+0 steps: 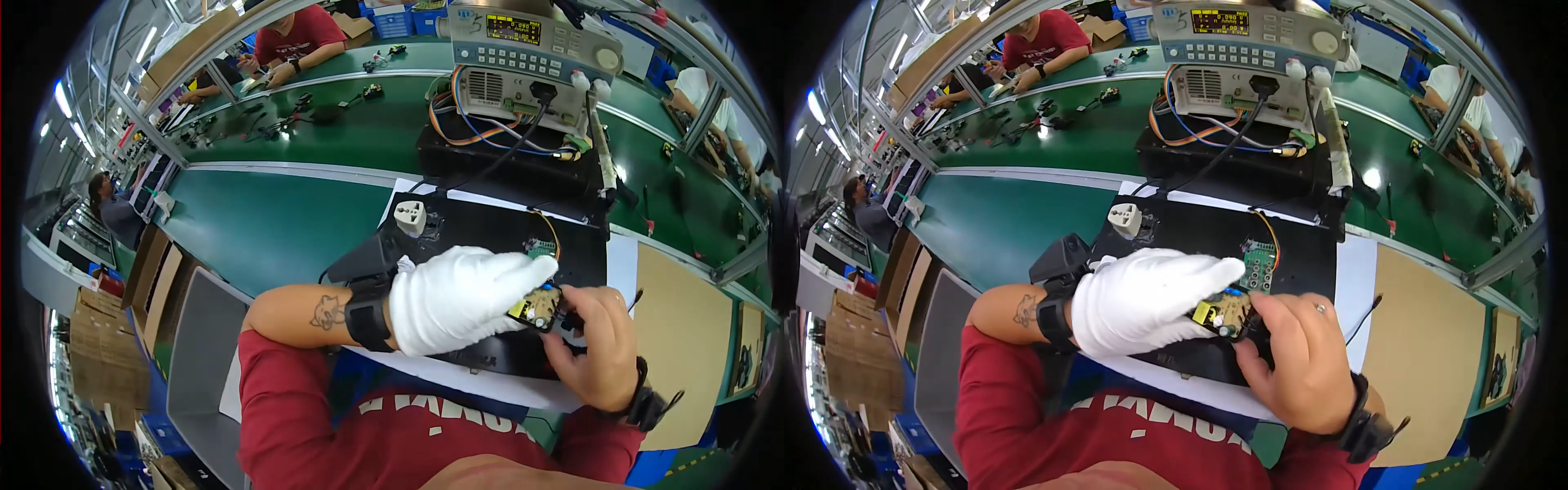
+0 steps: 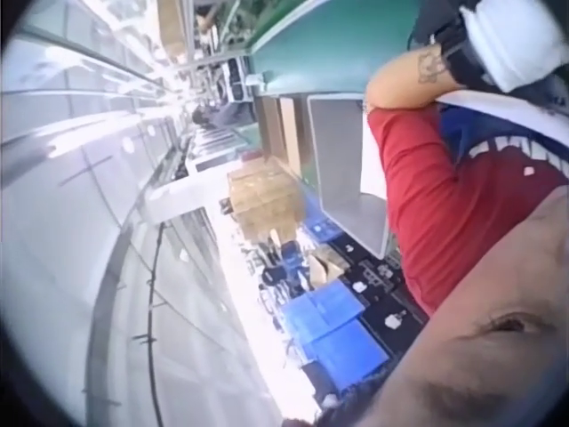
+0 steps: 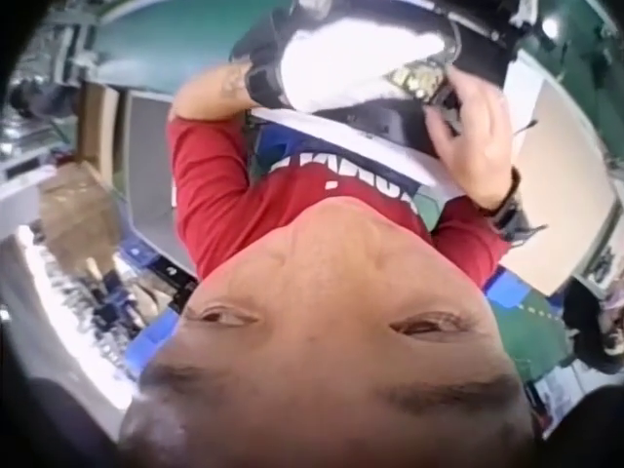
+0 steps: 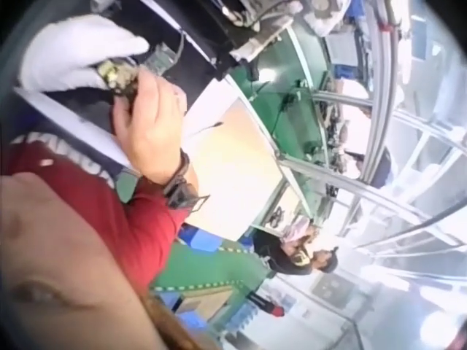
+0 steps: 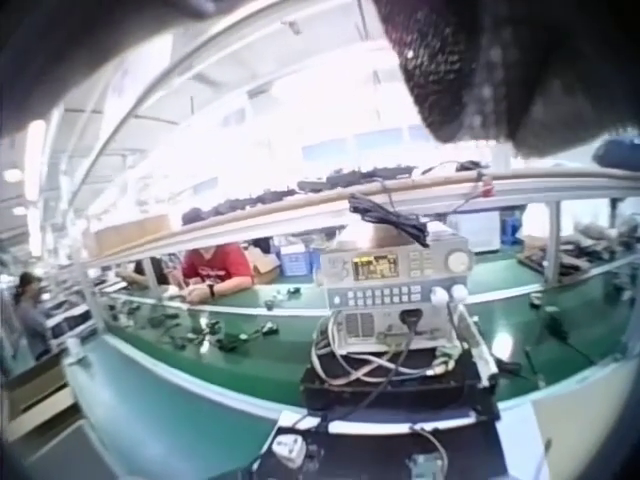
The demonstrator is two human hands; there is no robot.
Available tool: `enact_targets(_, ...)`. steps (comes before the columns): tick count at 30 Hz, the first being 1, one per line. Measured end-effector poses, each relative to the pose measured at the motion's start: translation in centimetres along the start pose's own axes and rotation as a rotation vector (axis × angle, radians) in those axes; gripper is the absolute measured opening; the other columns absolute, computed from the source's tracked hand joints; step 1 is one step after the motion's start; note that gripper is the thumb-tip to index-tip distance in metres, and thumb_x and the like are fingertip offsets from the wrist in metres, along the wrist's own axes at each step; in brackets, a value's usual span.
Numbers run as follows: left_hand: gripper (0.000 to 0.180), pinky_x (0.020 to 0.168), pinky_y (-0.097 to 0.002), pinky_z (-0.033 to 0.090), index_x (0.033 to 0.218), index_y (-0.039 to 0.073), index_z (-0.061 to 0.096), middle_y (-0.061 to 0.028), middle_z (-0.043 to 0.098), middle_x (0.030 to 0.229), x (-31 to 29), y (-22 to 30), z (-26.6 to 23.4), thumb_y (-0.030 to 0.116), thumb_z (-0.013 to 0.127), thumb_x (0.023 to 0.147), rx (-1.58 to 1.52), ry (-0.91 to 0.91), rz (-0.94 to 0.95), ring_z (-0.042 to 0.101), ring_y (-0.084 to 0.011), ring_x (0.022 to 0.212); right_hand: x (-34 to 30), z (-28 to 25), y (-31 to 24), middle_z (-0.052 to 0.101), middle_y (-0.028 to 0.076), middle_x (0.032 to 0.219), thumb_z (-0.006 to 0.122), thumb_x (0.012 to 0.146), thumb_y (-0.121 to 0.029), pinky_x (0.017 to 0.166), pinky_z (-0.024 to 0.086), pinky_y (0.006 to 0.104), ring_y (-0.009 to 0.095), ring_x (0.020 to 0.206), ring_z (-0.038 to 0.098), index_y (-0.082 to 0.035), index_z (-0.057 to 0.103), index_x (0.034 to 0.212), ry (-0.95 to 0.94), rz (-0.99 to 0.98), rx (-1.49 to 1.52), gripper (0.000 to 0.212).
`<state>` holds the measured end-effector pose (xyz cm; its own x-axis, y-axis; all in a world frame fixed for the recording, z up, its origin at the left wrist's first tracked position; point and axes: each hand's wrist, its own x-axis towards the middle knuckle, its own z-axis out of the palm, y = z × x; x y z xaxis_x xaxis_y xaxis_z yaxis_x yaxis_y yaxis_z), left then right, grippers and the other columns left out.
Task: The person tests power supply units by plugging each one into a socket, touching a probe to the circuit board, and checking the digital display. After each test, they disconnect the components and place the power supply unit onto the conveyor belt.
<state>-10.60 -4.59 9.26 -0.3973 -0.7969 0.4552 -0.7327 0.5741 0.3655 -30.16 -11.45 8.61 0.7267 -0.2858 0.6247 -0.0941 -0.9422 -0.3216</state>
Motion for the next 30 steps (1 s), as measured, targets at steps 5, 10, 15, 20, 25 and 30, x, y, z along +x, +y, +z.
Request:
enact_targets(5, 0.060, 0.067, -0.0356, 0.047, 0.115, -0.002, 0.043, -0.0168, 0.055, 0.094, -0.5, -0.2, -1.4, 0.013, 0.069, 0.063, 0.089, 0.122, 0.014, 0.056, -0.0326, 0.078, -0.1, -1.3, 2.1, 0.053, 0.016, 0.099, 0.069, 0.063, -0.008, 0.081, 0.039, 0.0380, 0.033, 0.091, 0.050, 0.002, 0.049, 0.108, 0.032, 0.006, 0.072, 0.050)
enact_targets(10, 0.064, 0.082, -0.0288, 0.045, 0.120, -0.002, 0.042, -0.0163, 0.055, 0.105, -0.9, -1.4, -4.2, 0.007, 0.074, 0.065, 0.094, 0.407, -0.297, 0.057, -0.0210, 0.095, 0.2, -4.7, 5.2, 0.053, 0.015, 0.109, 0.066, 0.069, -0.015, 0.090, 0.036, 0.0330, 0.024, 0.101, 0.050, 0.004, 0.045, 0.115, 0.128, 0.273, 0.310, 0.053)
enact_targets(15, 0.074, 0.085, -0.0283, 0.045, 0.126, -0.003, 0.034, -0.0152, 0.055, 0.107, -0.1, -1.3, -6.0, -0.004, 0.073, 0.062, -0.220, 0.689, -0.377, 0.054, -0.0179, 0.097, -0.3, 0.1, 7.1, 0.047, 0.020, 0.119, 0.071, 0.067, -0.023, 0.091, 0.036, 0.0331, 0.030, 0.110, 0.045, 0.001, 0.032, 0.126, -0.301, 0.314, 0.065, 0.075)
enact_targets(20, 0.069, 0.079, -0.0280, 0.049, 0.124, -0.004, 0.037, -0.0162, 0.056, 0.104, -0.3, -1.0, -8.6, -0.006, 0.071, 0.063, -0.108, 0.841, -0.400, 0.057, -0.0190, 0.092, -1.4, 2.0, 8.8, 0.054, 0.014, 0.085, 0.063, 0.067, -0.008, 0.070, 0.042, 0.0395, 0.033, 0.081, 0.052, -0.002, 0.054, 0.091, -0.325, 0.298, -0.236, 0.026)
enact_targets(25, 0.068, 0.078, -0.0279, 0.049, 0.123, -0.003, 0.038, -0.0168, 0.055, 0.104, -1.5, -1.6, -9.5, -0.006, 0.071, 0.064, -0.040, 0.899, -0.514, 0.056, -0.0184, 0.092, -1.5, 0.9, 9.3, 0.055, 0.011, 0.077, 0.058, 0.070, -0.010, 0.067, 0.043, 0.0395, 0.032, 0.075, 0.053, -0.003, 0.060, 0.074, -0.447, 0.375, -0.281, 0.007)
enact_targets(30, 0.067, 0.079, -0.0280, 0.048, 0.123, -0.003, 0.038, -0.0164, 0.055, 0.105, -2.8, -3.1, -9.7, -0.006, 0.071, 0.065, -0.048, 0.923, -0.542, 0.056, -0.0182, 0.092, -1.5, 0.2, 9.1, 0.056, 0.013, 0.078, 0.053, 0.073, -0.006, 0.065, 0.044, 0.0401, 0.033, 0.073, 0.054, -0.002, 0.059, 0.075, -0.450, 0.414, -0.536, 0.008)
